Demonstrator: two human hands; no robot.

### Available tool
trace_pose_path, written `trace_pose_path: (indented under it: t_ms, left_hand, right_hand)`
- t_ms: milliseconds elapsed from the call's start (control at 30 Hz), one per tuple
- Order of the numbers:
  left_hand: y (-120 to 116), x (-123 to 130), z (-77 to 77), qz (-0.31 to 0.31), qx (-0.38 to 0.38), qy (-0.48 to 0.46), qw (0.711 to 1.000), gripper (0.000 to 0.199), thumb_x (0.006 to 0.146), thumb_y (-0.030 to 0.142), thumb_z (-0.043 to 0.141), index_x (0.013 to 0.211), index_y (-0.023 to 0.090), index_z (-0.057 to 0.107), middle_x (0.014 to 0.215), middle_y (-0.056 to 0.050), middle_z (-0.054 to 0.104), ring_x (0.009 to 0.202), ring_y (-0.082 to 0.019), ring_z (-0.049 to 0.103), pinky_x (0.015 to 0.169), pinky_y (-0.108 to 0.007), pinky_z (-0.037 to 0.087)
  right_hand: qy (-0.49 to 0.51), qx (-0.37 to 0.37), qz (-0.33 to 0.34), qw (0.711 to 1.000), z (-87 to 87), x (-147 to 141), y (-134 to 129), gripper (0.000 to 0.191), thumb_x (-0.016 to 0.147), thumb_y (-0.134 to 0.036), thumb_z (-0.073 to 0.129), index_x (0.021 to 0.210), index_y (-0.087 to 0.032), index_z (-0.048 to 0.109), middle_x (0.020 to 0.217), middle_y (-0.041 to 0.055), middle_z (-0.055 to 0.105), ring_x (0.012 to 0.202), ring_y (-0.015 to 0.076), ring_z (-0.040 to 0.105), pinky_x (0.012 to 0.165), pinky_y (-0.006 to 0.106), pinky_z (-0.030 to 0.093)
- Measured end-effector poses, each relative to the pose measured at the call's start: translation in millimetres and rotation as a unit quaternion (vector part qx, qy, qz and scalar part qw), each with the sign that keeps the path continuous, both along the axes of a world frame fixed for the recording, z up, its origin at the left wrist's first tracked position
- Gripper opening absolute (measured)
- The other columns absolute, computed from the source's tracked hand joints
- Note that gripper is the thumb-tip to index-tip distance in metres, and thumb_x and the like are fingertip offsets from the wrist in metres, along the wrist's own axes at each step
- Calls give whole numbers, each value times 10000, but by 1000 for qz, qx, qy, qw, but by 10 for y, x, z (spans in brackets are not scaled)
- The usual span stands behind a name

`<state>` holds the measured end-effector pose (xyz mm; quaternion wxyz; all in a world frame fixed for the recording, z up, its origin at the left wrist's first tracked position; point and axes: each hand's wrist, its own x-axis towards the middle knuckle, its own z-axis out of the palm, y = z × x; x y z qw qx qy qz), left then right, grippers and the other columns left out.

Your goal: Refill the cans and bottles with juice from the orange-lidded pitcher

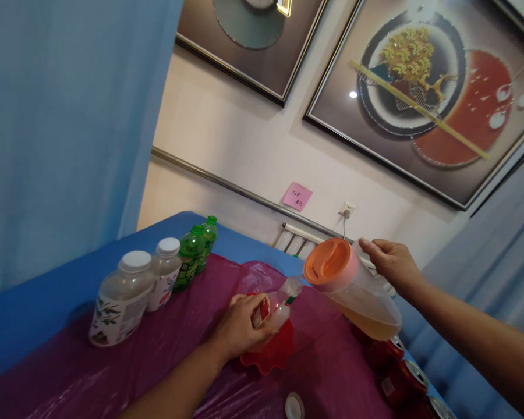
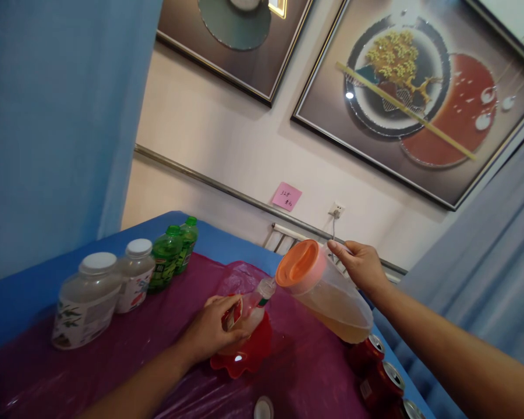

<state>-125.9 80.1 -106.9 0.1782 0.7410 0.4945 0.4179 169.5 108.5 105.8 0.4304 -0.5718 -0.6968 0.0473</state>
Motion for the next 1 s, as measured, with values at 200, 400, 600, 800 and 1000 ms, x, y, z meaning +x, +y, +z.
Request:
trace_pose_path:
  t_ms: [200, 400, 600, 800, 1000]
  left_hand:
    - [-16, 4, 31, -2, -3, -1, 1000, 286, 731, 461, 715, 883, 237, 624, 835, 6, 701, 812, -217, 612, 911, -382, 429]
    - [15, 7, -7, -2, -7, -3, 1000, 313, 712, 426, 727, 948, 236, 649, 942, -18, 738, 899, -251, 650, 961, -413, 417]
    - [-9, 6, 25, 0, -1, -5, 1000, 291, 725, 453, 722, 916, 247, 648, 888, -4, 734, 850, -237, 640, 928, -397, 434]
    - [21, 8, -23, -1, -5, -2, 1000, 309, 716, 438, 736, 940, 246, 645, 914, -4, 733, 867, -234, 632, 938, -394, 427]
    - [23, 2, -15, -4, -17, 0, 1000, 371, 700, 403, 752, 1021, 245, 654, 964, -16, 738, 916, -248, 642, 963, -401, 417]
  right_hand:
    - [-20, 3, -3, 1000, 10, -17, -16, 665, 734, -811, 602, 484, -235, 387, 441, -61, 310, 427, 99, 334, 403, 241, 268]
    - [-9, 3, -8, 1000, 10, -32, -24, 673, 721, -825, 596, 483, -236, 373, 443, -61, 306, 432, 95, 318, 408, 242, 260]
    - [-15, 0, -3, 1000, 12, -9, -24, 662, 730, -809, 605, 483, -239, 377, 433, -59, 324, 426, 98, 330, 399, 243, 272]
    - [-12, 5, -3, 1000, 2, 15, -12, 656, 740, -797, 609, 486, -235, 384, 436, -63, 313, 422, 94, 321, 396, 239, 267]
    - [-9, 2, 0, 1000, -9, 23, -7, 645, 741, -780, 622, 481, -234, 398, 435, -60, 321, 422, 97, 329, 393, 241, 257]
